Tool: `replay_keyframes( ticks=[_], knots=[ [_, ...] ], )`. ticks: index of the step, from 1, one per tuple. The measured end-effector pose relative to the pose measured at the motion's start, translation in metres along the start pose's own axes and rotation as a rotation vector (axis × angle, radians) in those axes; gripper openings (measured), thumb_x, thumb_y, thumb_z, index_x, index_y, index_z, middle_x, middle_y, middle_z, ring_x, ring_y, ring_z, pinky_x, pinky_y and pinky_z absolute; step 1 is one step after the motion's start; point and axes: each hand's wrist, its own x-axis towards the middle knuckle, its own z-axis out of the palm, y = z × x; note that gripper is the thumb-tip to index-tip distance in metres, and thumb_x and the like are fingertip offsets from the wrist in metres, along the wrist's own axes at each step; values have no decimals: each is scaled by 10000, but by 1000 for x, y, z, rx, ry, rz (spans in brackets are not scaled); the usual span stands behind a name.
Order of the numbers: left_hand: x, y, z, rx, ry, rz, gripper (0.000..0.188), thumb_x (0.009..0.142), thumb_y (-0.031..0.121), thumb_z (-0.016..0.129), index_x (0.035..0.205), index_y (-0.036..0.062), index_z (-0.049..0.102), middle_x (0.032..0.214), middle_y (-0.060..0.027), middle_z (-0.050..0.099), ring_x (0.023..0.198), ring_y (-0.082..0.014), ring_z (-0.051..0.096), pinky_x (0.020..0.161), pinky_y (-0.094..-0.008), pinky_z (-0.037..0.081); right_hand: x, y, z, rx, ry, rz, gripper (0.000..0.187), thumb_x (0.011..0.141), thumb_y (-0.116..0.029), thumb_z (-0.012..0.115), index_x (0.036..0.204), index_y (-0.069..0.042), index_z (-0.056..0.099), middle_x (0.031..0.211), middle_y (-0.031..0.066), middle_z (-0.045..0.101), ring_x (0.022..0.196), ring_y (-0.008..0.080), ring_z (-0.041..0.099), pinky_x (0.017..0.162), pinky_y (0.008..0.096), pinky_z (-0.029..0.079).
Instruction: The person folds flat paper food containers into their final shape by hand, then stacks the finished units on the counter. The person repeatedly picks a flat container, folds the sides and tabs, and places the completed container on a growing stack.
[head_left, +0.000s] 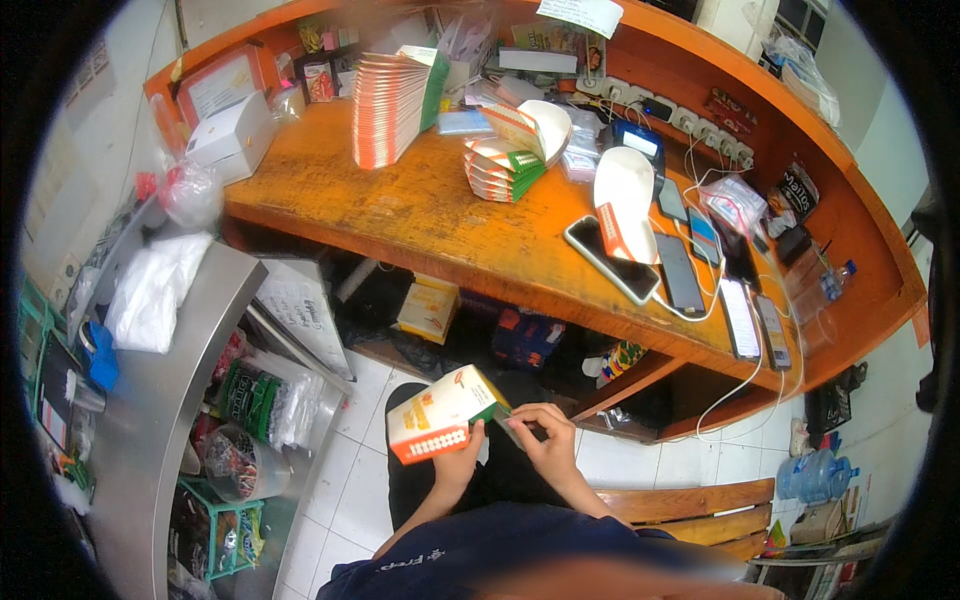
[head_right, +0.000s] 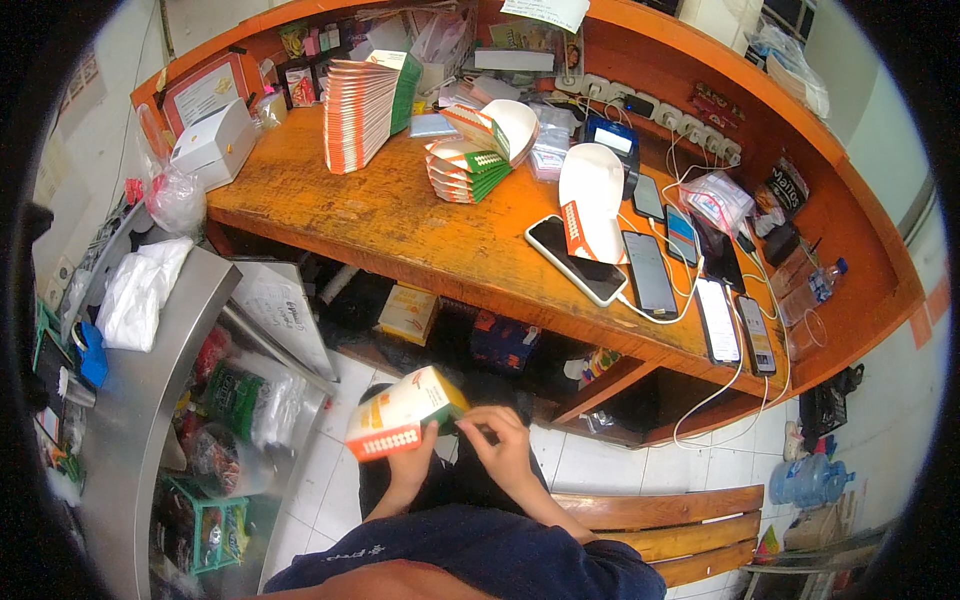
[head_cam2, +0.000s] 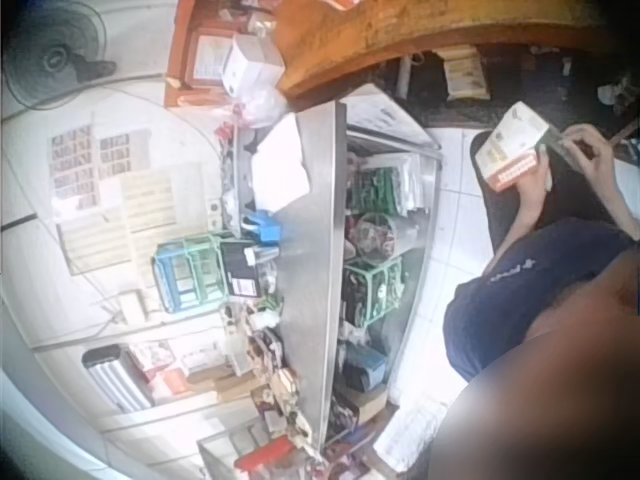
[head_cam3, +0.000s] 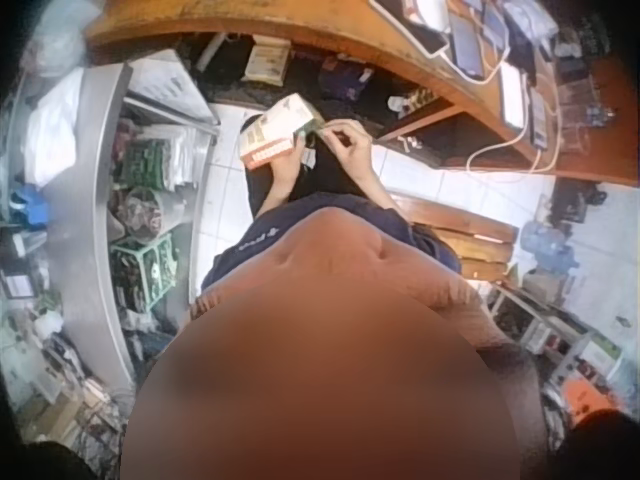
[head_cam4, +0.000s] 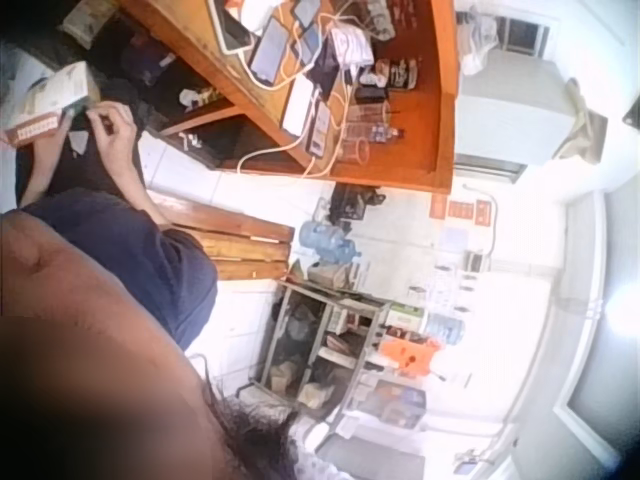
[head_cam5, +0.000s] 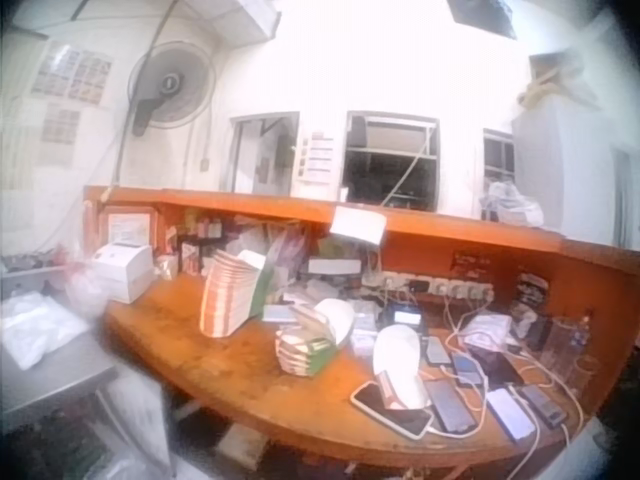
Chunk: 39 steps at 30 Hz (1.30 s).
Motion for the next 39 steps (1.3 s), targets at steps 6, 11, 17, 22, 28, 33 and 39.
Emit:
replay_keyframes(
  ticks=[6,11,17,22,28,33,39],
  knots=[
    [-6,-21,6,139,-50,231,358,884,143,663,1194,12,541,1137,-112,592,1010,-197,592,889,-341,484,3,-5,9,-18,-3,-8,95,773,-51,723,863,-37,697,966,92,687,860,232,639,698,309,520],
    [-8,-34,2,-82,-159,107,356,891,159,653,1195,12,542,1142,-114,590,1021,-203,585,899,-348,481,3,-4,0,-74,-147,-89,85,769,-57,713,844,-40,678,1001,111,680,901,286,641,789,335,500],
    [-10,-47,1,-292,-256,-28,355,899,179,642,1196,12,542,1148,-116,588,1034,-210,577,910,-357,478,-2,2,1,178,-110,140,108,839,-36,679,936,4,654,991,107,670,844,153,660,611,251,549],
    [-9,-65,3,-463,-287,-159,355,906,195,633,1197,12,542,1153,-117,585,1045,-216,571,920,-365,475,2,5,-4,94,-192,62,108,830,-40,678,927,1,652,991,111,663,849,194,658,625,257,546],
    [-10,-94,12,-857,-289,-384,357,914,215,622,1198,13,542,1160,-119,583,1058,-223,562,932,-374,472,-2,8,-5,-16,-295,7,209,776,-56,709,959,-8,621,1001,132,644,826,248,653,619,294,547],
    [-9,-63,27,-1312,-439,-669,557,955,452,476,1351,64,426,1347,-154,497,1211,-300,515,1006,-426,433,-8,38,-4,-43,-273,245,221,774,-70,686,944,-20,554,885,198,645,780,344,665,622,397,525],
    [-18,-3,26,427,-800,226,612,780,394,741,1242,39,557,1138,-184,579,1083,-338,537,934,-394,423,-17,96,-13,-399,-132,466,376,849,-89,555,1196,29,470,842,325,612,838,491,602,713,541,482]
  ],
)
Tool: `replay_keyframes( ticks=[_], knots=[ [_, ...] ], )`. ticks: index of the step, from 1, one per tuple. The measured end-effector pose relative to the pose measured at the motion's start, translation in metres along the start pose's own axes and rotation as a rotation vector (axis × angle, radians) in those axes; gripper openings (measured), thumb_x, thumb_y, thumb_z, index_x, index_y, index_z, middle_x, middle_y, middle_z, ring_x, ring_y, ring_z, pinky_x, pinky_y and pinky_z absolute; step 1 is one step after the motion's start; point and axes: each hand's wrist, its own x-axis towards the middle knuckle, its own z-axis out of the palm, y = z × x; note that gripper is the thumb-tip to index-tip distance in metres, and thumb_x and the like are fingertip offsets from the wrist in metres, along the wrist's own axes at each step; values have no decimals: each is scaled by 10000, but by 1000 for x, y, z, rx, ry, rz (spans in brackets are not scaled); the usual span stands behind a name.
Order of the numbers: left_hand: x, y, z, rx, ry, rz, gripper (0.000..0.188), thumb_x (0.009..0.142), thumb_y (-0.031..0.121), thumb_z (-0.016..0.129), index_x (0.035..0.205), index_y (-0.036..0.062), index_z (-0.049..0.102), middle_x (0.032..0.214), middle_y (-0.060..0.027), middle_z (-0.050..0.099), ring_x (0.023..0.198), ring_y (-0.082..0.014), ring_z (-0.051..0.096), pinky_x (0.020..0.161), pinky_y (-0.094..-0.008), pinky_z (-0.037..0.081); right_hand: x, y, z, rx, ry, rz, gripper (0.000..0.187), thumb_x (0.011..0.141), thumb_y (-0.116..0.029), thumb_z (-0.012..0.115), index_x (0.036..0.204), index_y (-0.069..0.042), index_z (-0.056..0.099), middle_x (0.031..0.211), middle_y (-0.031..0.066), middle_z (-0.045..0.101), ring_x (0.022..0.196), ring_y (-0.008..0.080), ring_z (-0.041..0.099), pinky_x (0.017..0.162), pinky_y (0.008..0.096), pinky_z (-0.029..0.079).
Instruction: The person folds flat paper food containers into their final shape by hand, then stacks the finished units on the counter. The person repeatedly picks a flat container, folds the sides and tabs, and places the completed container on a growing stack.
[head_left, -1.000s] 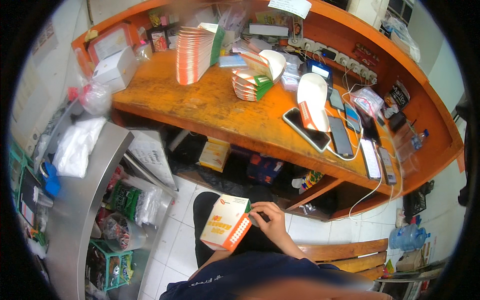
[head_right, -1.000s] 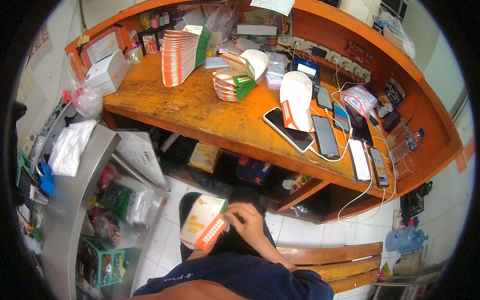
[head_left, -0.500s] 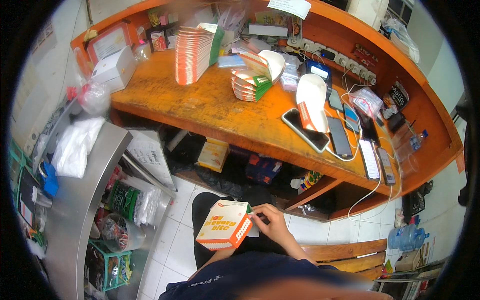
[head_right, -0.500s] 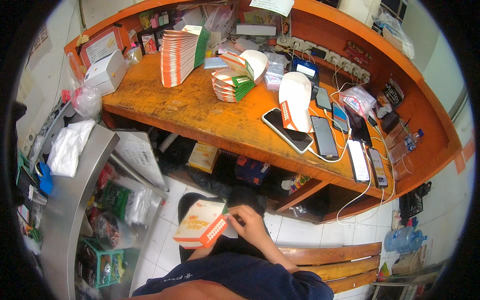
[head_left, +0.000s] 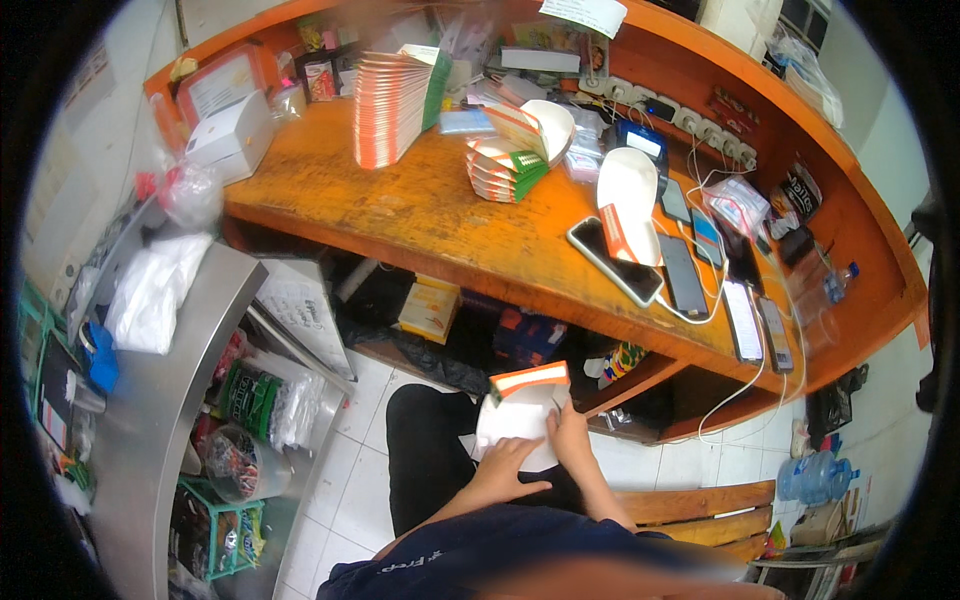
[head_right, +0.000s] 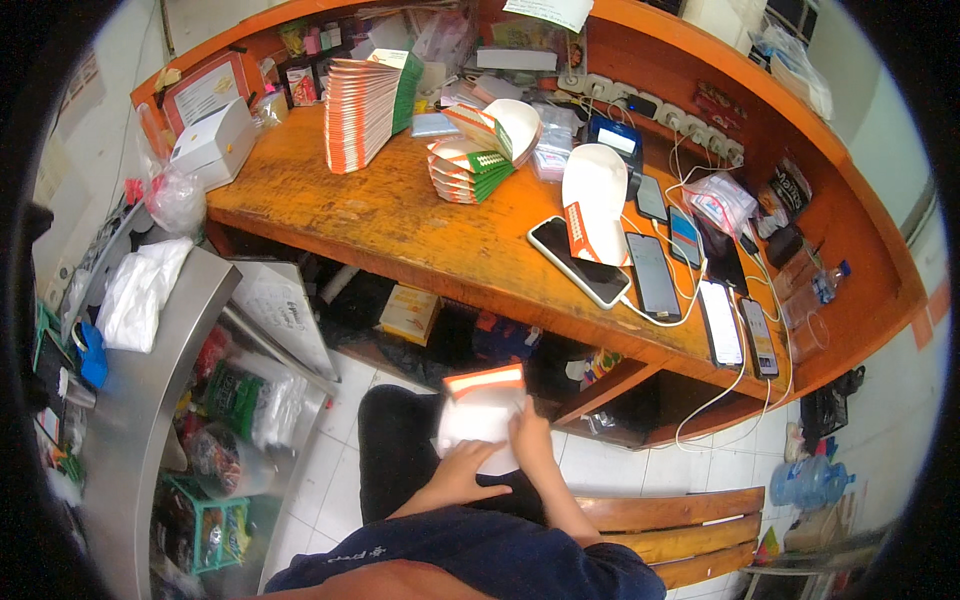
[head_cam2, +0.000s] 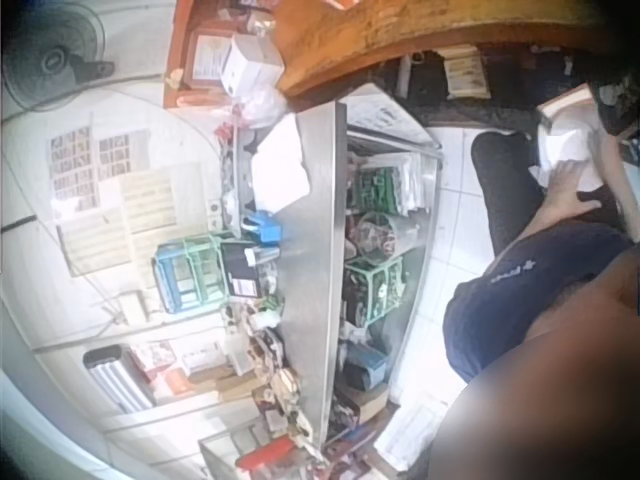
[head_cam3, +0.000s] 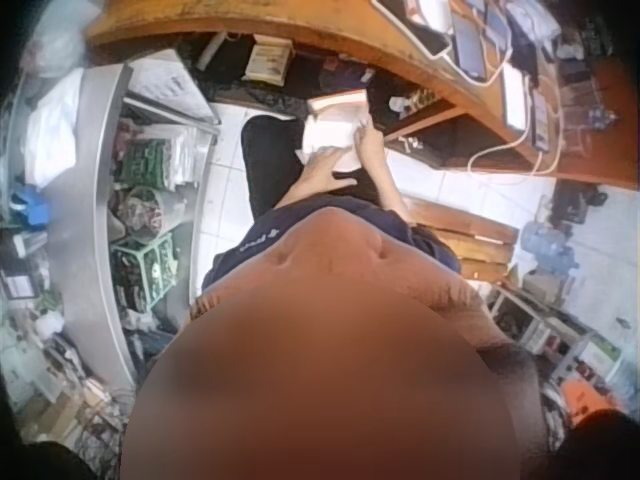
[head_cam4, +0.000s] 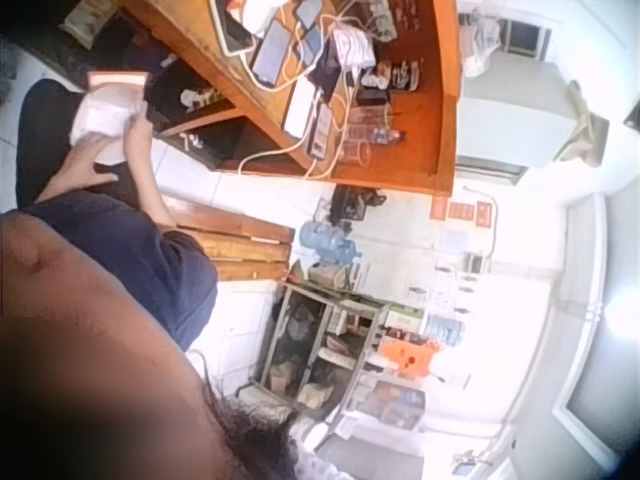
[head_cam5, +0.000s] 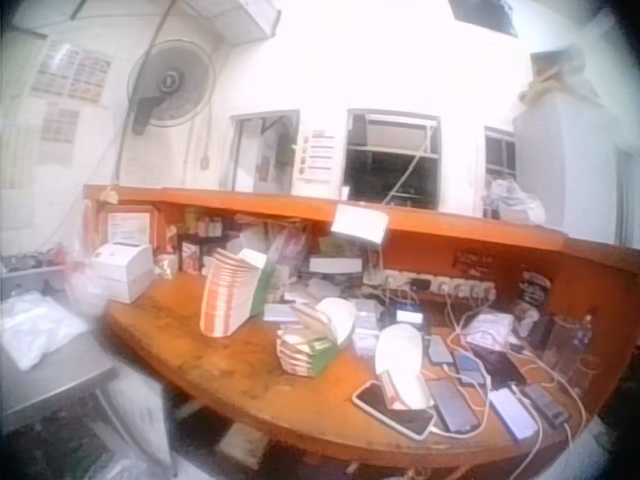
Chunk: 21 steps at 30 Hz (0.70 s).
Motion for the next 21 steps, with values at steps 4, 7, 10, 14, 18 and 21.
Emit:
replay_keyframes(
  ticks=[4,7,10,14,18,21],
  knots=[
    [6,-4,27,-78,40,-69,332,798,369,727,931,67,694,902,-88,624,871,-276,590,736,-359,476,-2,33,-6,-104,-175,37,446,846,-78,590,1258,23,452,940,322,622,851,458,634,650,484,540],
    [9,-22,54,-224,230,-85,203,849,251,680,816,51,680,773,-112,613,771,-269,590,669,-361,460,-9,49,-14,492,-388,223,459,856,-78,635,1279,-8,469,1031,234,623,914,316,660,656,381,596],
    [10,-40,76,-462,364,-256,203,899,191,638,796,16,640,737,-70,609,651,-151,550,599,-323,423,-12,59,-23,788,-450,401,462,851,-83,688,1259,21,498,1053,129,618,909,191,637,685,306,608],
    [12,-56,103,-801,348,-400,215,943,172,578,896,-32,629,836,-58,651,732,-94,584,661,-250,457,-18,65,-19,631,-387,445,336,803,-100,754,1072,52,620,867,95,674,723,138,649,656,271,589],
    [11,-63,112,-938,238,-540,225,939,154,584,1042,-44,607,941,-87,662,845,-128,617,744,-243,485,-26,67,-2,391,-327,306,225,793,-145,770,905,34,693,730,70,688,614,111,629,549,230,510],
    [8,-63,106,-1073,97,-550,254,927,147,610,1108,-30,590,981,-81,656,886,-136,609,746,-255,485,-27,67,6,450,-340,302,238,789,-151,775,926,27,696,734,70,693,612,101,619,547,227,490]
  ],
)
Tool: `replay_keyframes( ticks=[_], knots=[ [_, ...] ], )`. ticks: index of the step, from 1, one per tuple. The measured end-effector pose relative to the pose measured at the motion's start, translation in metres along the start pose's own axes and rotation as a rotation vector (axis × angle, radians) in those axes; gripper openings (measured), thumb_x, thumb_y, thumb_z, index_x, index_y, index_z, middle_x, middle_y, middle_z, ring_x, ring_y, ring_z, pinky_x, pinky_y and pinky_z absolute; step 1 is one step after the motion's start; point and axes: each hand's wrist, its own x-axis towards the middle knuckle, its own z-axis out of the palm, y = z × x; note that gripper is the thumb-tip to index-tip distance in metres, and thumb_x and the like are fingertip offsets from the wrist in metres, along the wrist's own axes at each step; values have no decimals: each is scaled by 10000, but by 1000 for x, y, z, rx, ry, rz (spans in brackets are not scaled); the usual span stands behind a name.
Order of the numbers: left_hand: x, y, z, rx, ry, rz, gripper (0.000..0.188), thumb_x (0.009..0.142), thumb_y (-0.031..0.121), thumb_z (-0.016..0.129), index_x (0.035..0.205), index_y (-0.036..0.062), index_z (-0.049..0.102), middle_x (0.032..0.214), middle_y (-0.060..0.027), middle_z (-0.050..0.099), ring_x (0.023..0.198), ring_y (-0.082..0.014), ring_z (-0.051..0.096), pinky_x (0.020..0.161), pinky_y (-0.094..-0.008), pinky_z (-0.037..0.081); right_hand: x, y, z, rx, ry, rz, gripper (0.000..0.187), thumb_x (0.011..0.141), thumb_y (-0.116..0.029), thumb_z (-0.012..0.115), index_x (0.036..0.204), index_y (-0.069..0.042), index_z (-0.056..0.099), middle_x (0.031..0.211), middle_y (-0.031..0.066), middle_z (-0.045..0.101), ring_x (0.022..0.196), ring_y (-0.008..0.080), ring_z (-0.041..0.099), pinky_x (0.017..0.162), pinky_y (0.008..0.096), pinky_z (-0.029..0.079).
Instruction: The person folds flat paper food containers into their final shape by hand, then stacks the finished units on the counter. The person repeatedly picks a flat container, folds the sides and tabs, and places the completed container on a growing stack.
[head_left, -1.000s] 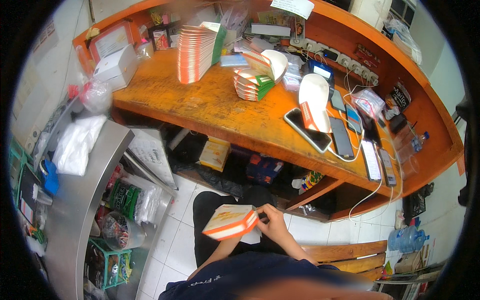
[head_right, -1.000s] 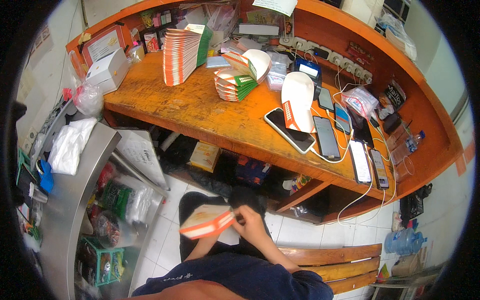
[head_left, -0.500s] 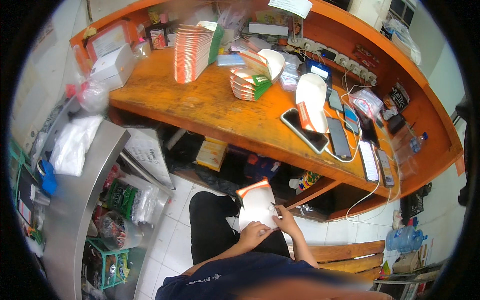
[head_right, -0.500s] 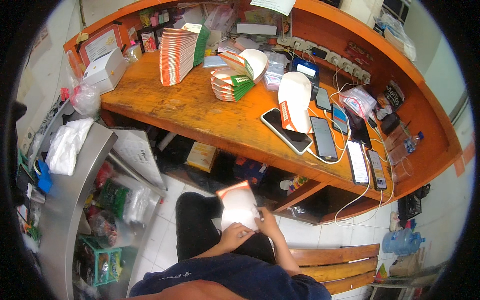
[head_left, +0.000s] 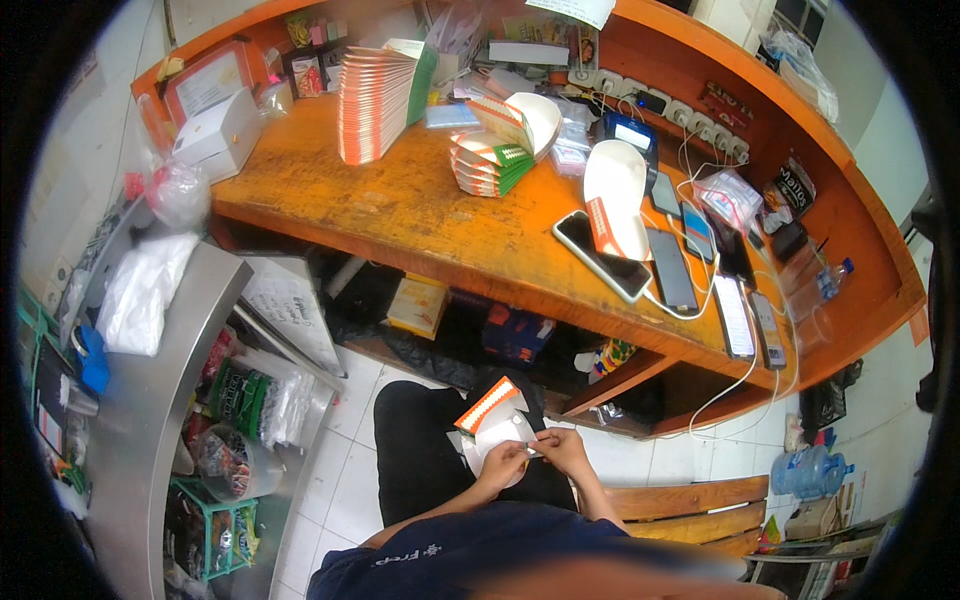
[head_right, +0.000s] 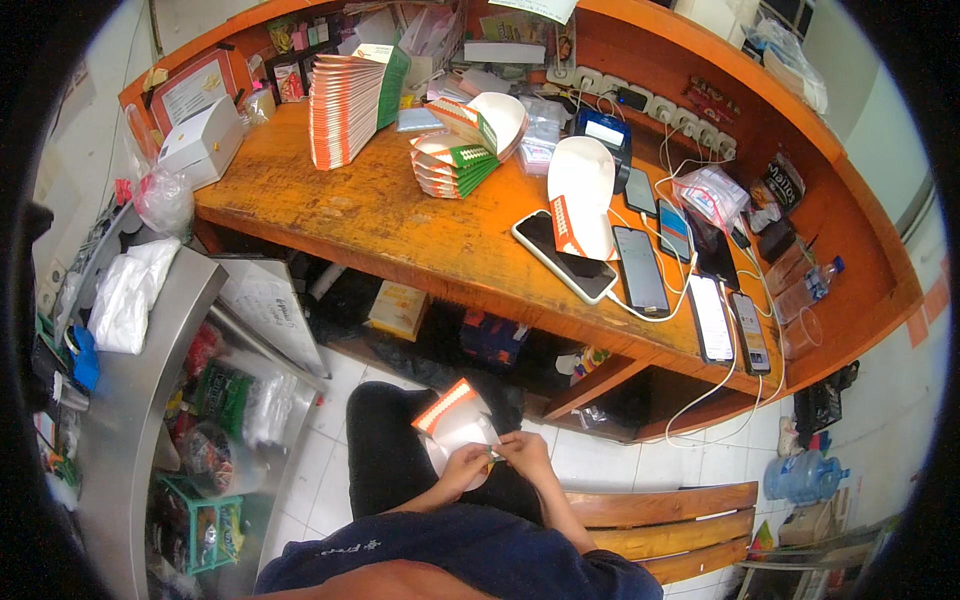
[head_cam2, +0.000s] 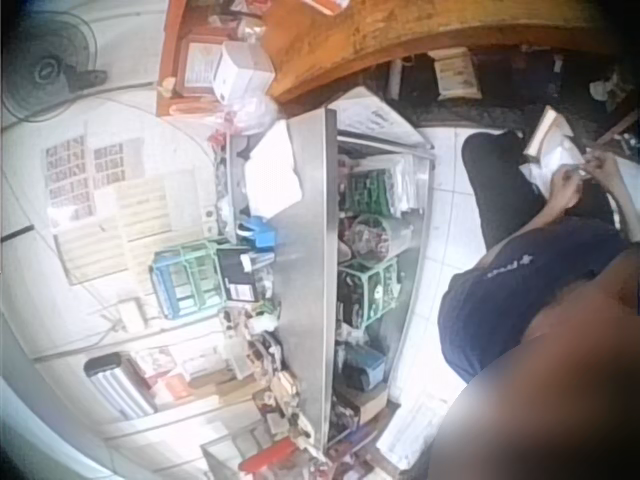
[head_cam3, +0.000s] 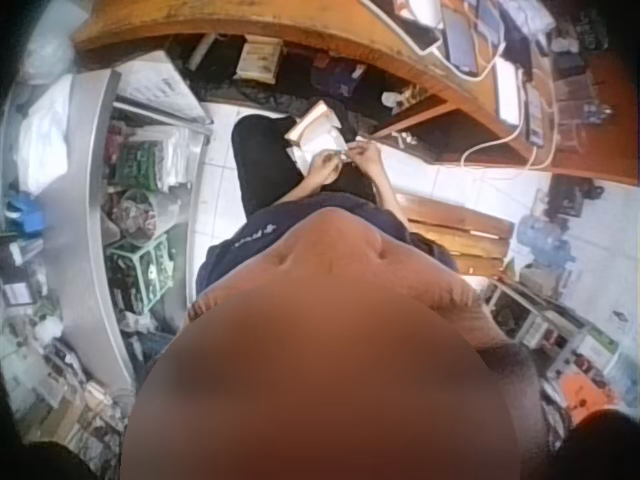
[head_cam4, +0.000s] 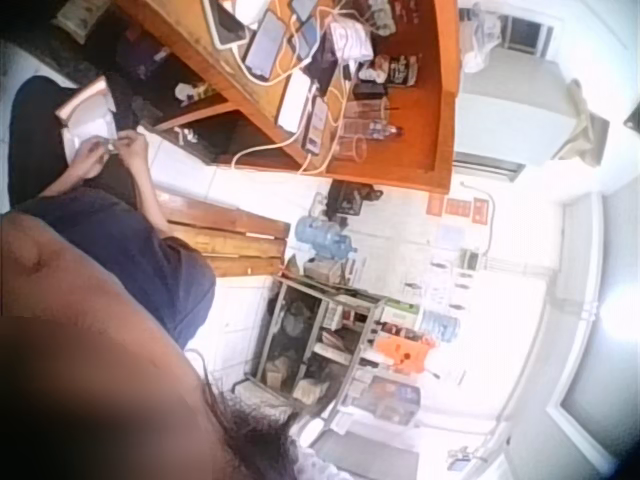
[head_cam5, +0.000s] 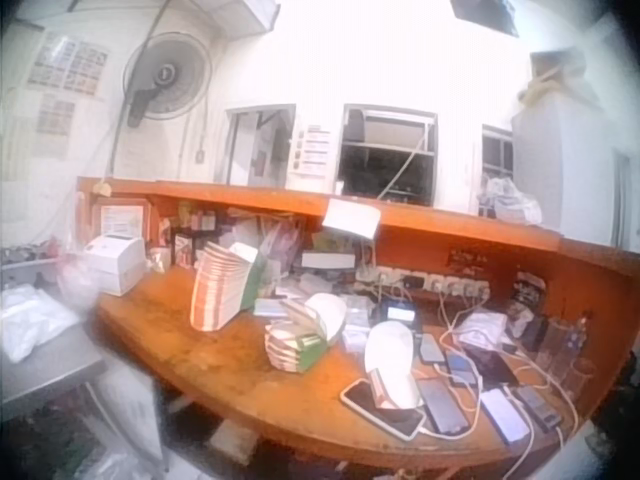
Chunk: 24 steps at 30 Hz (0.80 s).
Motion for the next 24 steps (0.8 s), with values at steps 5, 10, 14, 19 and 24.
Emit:
replay_keyframes(
  ticks=[5,10,14,19,24],
  knots=[
    [-8,7,-5,-134,-98,28,283,914,159,640,1122,-20,573,1002,-87,645,908,-144,606,753,-259,485,0,-8,-7,104,-143,17,275,794,-180,777,952,29,692,765,79,697,615,105,620,571,224,502],
    [-9,3,-5,-227,-44,25,314,877,117,683,1119,-10,529,999,-90,635,909,-157,606,754,-276,496,-6,-23,-7,246,-265,87,293,779,-205,791,927,20,675,766,81,692,665,115,641,594,237,515],
    [-19,17,6,-41,-12,214,384,831,99,726,1143,23,515,985,-89,625,902,-173,611,750,-302,511,-9,-30,2,-234,-70,-82,301,691,-149,800,901,1,645,753,120,680,683,198,666,619,300,521],
    [-47,64,-6,927,172,1031,631,721,72,770,1267,54,454,1059,-125,566,941,-199,607,767,-316,504,-13,-27,-8,-528,145,-208,314,647,-119,746,921,-13,637,764,141,654,725,239,652,661,332,506],
    [-36,90,-27,426,575,726,517,697,101,748,1165,36,539,998,-148,592,920,-287,610,814,-365,483,-16,-17,-20,-347,-199,-330,249,785,-199,704,962,-29,658,754,99,635,677,196,595,645,305,478]
  ],
)
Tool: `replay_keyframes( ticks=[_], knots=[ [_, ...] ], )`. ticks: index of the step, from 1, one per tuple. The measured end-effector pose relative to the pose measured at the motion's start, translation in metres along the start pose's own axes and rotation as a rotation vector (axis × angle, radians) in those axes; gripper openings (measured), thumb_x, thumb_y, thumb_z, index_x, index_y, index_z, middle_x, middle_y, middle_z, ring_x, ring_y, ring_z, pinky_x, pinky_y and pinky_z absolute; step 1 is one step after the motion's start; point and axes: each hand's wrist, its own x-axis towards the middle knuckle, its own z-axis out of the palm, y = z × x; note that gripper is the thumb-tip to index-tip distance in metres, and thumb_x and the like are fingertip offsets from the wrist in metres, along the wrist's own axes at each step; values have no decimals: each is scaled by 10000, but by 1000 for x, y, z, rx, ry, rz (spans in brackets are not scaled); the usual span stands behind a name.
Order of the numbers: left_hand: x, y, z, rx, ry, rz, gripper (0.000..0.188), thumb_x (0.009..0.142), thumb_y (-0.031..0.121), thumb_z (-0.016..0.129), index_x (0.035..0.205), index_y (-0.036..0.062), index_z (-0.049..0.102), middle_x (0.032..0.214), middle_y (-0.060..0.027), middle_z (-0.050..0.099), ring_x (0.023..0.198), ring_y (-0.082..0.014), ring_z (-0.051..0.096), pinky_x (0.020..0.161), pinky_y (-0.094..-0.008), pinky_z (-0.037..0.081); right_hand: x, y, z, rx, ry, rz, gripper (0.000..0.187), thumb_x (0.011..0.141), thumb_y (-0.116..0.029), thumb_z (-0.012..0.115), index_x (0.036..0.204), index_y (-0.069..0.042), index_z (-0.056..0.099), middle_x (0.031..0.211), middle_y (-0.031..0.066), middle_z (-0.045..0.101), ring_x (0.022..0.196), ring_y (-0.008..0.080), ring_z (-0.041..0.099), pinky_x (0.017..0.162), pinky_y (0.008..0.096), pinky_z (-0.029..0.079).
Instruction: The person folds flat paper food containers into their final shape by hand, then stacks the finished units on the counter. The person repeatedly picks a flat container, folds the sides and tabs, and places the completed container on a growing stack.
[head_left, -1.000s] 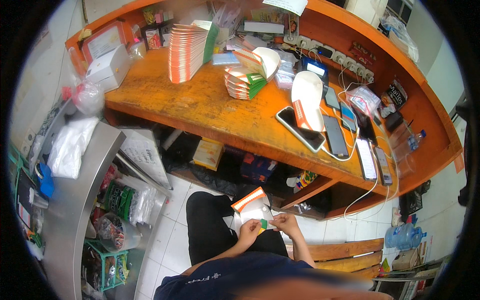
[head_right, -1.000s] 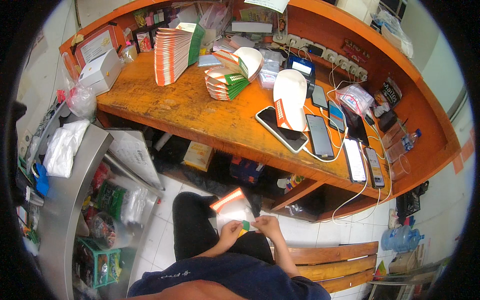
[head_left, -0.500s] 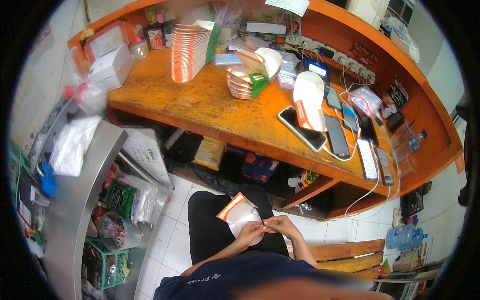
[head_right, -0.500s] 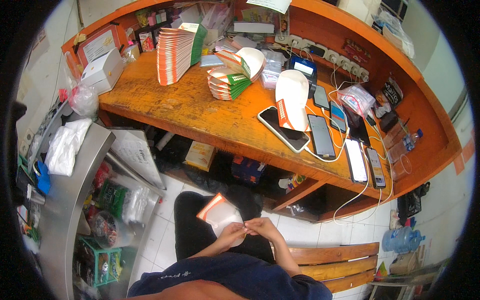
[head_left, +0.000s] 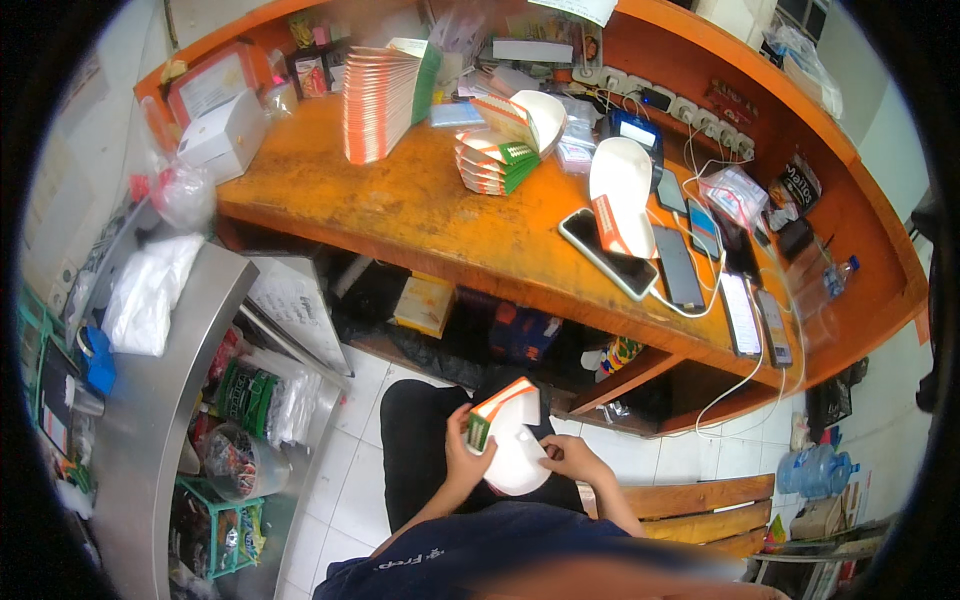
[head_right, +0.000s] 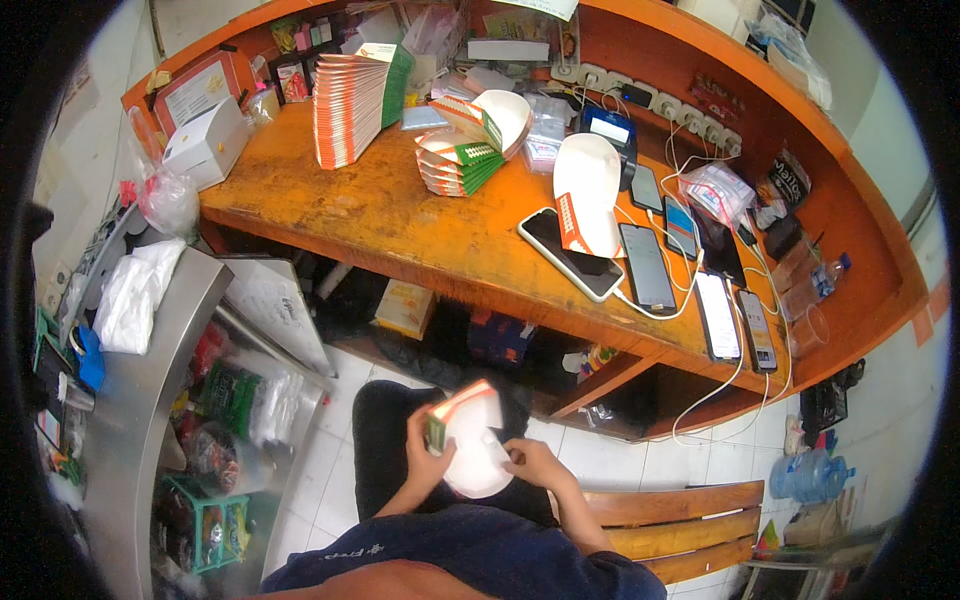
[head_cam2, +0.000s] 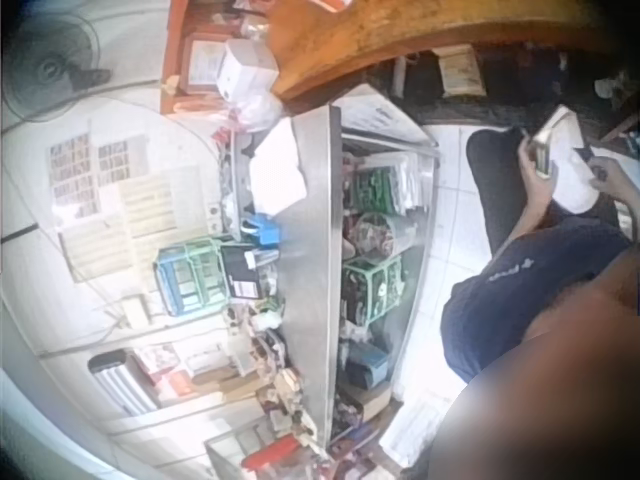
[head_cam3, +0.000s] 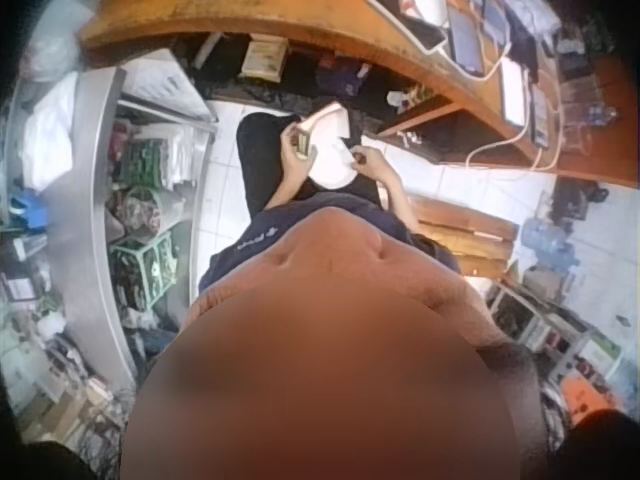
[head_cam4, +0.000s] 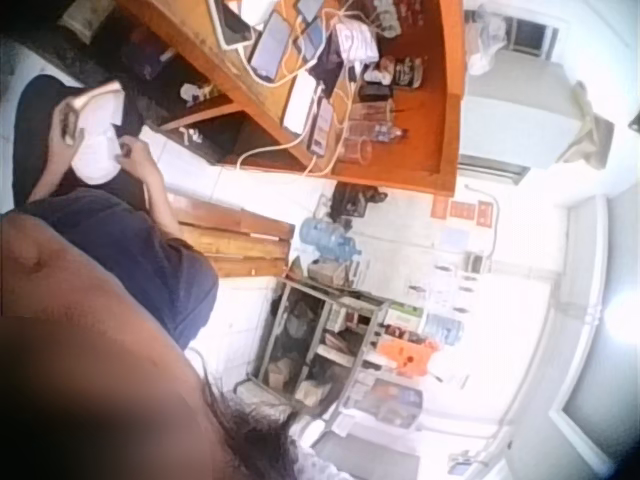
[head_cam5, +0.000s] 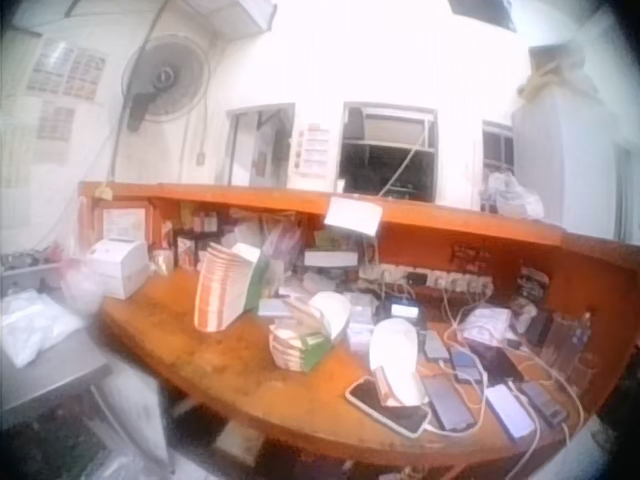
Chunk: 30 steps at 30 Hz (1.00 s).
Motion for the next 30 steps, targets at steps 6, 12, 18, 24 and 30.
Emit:
replay_keyframes(
  ticks=[6,12,18,24,30],
  knots=[
    [-7,-7,-3,-122,-653,-111,417,799,140,713,1167,29,553,1132,-151,593,1069,-218,578,910,-337,445,32,-9,20,764,401,13,732,979,-609,244,1144,-8,627,928,118,679,836,199,607,810,326,486],
    [-12,-6,9,-89,-369,-249,348,951,292,588,767,-2,622,679,-38,576,595,-135,531,537,-306,407,32,-31,54,680,597,25,529,992,-462,381,936,-3,638,798,59,643,732,129,598,692,282,490],
    [-15,4,4,-99,-544,-544,313,959,278,590,839,-8,633,705,-11,584,662,-89,510,581,-293,421,45,-55,28,693,561,149,363,935,-323,608,878,31,665,719,6,618,625,86,541,584,272,450],
    [-28,18,-23,-589,-606,-858,402,972,274,551,1260,3,478,1124,-95,590,1006,-179,567,861,-327,461,56,-129,-49,-431,-64,170,282,901,-308,644,871,-35,708,836,107,700,728,182,662,655,308,500],
    [-43,14,-34,-551,-425,-865,461,976,340,544,1276,-5,484,1147,-75,599,1031,-146,560,903,-320,445,165,-215,-177,-28,760,-454,421,898,-265,651,1216,-16,534,916,98,638,704,132,560,661,288,467]
  ],
)
